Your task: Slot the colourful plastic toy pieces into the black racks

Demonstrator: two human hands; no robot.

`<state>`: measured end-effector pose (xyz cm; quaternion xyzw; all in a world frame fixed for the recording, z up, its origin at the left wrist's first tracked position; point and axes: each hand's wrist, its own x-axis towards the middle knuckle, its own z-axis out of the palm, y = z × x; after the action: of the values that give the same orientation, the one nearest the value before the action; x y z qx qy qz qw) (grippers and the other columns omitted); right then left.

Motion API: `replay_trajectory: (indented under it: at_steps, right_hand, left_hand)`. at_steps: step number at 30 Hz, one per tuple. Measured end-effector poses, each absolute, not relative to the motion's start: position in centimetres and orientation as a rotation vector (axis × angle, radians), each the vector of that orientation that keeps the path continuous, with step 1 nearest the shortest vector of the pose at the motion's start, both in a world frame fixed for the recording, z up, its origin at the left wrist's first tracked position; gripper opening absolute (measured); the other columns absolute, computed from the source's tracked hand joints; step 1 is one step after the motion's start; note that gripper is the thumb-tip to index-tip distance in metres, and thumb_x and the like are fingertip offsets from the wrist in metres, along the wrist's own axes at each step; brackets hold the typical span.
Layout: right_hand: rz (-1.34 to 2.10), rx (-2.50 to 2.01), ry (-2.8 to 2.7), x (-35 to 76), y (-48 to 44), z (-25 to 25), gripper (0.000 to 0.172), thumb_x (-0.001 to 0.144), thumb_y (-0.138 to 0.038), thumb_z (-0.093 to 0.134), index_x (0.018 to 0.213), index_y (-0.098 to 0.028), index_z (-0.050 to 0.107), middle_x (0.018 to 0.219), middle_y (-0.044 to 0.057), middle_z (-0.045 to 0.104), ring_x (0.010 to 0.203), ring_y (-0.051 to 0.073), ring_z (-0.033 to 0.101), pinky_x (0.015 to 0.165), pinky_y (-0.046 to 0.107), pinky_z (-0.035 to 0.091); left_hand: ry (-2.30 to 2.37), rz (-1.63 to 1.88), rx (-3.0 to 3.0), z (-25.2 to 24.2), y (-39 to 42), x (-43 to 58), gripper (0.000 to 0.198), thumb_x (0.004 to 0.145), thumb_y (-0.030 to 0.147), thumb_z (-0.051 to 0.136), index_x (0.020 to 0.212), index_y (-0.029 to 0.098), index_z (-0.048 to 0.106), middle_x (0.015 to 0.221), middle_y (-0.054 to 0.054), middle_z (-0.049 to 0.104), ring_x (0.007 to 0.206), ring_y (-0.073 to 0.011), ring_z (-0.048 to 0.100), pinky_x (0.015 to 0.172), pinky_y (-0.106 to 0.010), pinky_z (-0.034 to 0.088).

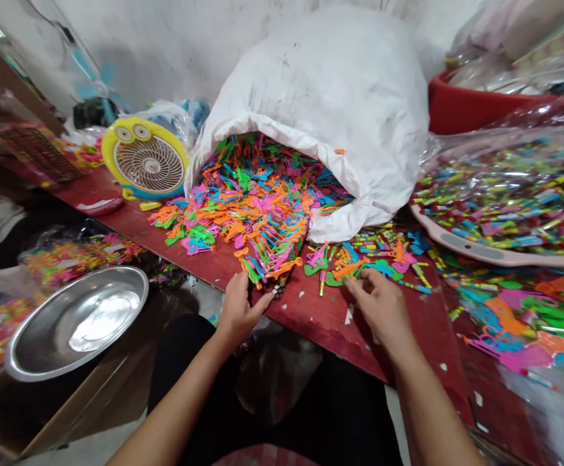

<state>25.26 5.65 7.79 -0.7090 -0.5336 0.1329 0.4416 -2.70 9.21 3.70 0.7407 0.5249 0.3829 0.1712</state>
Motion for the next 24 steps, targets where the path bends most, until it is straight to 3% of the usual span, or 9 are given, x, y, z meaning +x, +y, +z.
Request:
replay_trajectory:
  at_steps: [3, 5, 8, 12, 24]
  right_hand:
    - [-0.168, -1.937, -1.391, 25.1, 5.5, 8.4, 0.046, 0.083, -0.049, 0.062, 0.114, -0.016, 0.064, 0.102, 0.014, 0.065, 0.082, 0.025, 0.061, 0.066, 0.036, 0.046]
    - [-0.283, -1.849, -1.41, 23.4, 5.2, 8.8, 0.043, 0.088, -0.044, 0.057, 0.121, -0.016, 0.062, 0.114, 0.017, 0.062, 0.093, 0.027, 0.06, 0.074, 0.038, 0.048]
    - [0.063, -1.569, -1.555, 19.4, 5.3, 8.5, 0.025, 0.092, -0.036, 0.054, 0.104, -0.019, 0.067, 0.095, 0.008, 0.066, 0.082, 0.02, 0.062, 0.073, 0.032, 0.049]
    - [0.342, -1.458, -1.599, 14.9, 6.4, 7.3, 0.018, 0.089, -0.035, 0.062, 0.094, -0.019, 0.068, 0.083, 0.004, 0.065, 0.072, 0.016, 0.061, 0.067, 0.028, 0.047]
    - [-0.057, -1.65, -1.629, 12.2, 7.5, 5.8, 0.02, 0.092, -0.029, 0.057, 0.073, -0.021, 0.058, 0.076, 0.004, 0.062, 0.068, 0.016, 0.055, 0.063, 0.028, 0.035]
  left_hand:
    - [1.521, 1.073, 2.101, 3.7, 9.8, -2.7, 0.029, 0.082, 0.033, 0.068, 0.104, 0.02, 0.055, 0.1, -0.008, 0.063, 0.1, -0.0275, 0.058, 0.093, -0.044, 0.045]
    - [1.529, 1.052, 2.111, 3.8, 10.2, -2.8, 0.027, 0.081, 0.033, 0.068, 0.1, 0.02, 0.055, 0.096, -0.007, 0.062, 0.096, -0.0269, 0.057, 0.089, -0.042, 0.045]
    - [1.512, 1.021, 2.121, 3.9, 10.8, -3.0, 0.026, 0.079, 0.032, 0.068, 0.098, 0.02, 0.056, 0.092, -0.006, 0.062, 0.09, -0.0256, 0.057, 0.084, -0.04, 0.045]
    - [1.467, 1.004, 2.125, 3.9, 11.3, -3.1, 0.029, 0.078, 0.033, 0.069, 0.101, 0.02, 0.058, 0.093, -0.005, 0.063, 0.092, -0.0255, 0.058, 0.084, -0.039, 0.045]
    - [1.575, 0.97, 2.148, 4.4, 11.0, -2.4, 0.03, 0.083, 0.044, 0.065, 0.099, 0.019, 0.059, 0.093, -0.006, 0.063, 0.093, -0.0261, 0.059, 0.084, -0.039, 0.045]
